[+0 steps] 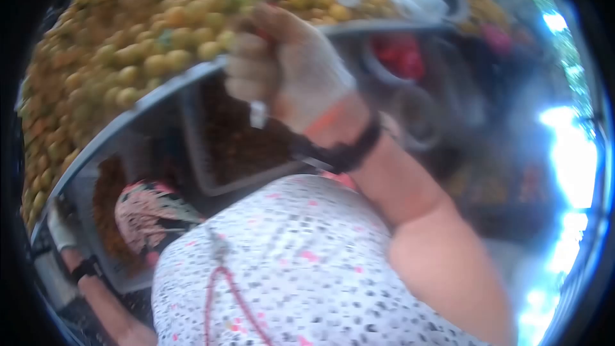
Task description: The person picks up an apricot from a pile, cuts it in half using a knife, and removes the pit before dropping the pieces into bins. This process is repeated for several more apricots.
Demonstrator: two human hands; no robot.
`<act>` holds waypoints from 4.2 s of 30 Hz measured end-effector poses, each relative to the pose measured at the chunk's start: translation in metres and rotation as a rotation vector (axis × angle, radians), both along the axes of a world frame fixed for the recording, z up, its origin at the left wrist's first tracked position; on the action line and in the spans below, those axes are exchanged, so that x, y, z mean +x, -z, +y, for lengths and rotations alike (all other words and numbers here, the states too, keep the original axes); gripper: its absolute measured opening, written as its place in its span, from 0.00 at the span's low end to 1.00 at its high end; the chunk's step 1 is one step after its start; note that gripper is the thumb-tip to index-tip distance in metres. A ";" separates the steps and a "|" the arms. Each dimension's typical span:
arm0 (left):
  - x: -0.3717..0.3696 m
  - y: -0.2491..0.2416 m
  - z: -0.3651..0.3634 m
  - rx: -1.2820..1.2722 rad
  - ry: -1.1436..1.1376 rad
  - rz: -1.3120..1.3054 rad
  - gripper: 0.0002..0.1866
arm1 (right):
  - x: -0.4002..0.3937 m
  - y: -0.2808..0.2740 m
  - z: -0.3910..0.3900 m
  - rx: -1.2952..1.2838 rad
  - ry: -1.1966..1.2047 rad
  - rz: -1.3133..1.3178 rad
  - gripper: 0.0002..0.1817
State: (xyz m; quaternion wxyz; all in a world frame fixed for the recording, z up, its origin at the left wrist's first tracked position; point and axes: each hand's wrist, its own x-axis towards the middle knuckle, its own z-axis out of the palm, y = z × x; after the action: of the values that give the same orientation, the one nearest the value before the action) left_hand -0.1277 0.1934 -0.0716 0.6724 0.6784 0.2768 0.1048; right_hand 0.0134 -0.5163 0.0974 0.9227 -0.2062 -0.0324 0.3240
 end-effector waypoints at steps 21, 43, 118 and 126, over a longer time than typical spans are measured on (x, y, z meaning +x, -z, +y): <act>0.050 -0.067 -0.164 0.289 0.473 -0.165 0.24 | -0.037 -0.091 -0.065 0.095 0.134 -0.261 0.14; 0.214 -0.090 -0.103 0.762 0.142 -0.184 0.13 | 0.009 0.007 -0.030 0.028 0.177 0.070 0.18; 0.064 -0.165 -0.523 0.377 0.632 -0.485 0.30 | -0.073 0.022 0.029 -0.725 0.206 -0.644 0.19; 0.078 -0.164 -0.504 -0.357 0.676 -0.437 0.28 | -0.066 0.018 0.033 -0.641 0.203 -0.561 0.23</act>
State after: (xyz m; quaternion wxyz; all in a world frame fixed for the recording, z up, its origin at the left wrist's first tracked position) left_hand -0.0499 -0.3108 0.0924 0.8184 0.5658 -0.0957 -0.0297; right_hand -0.0528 -0.4835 0.0797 0.7947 -0.5644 -0.1593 0.1566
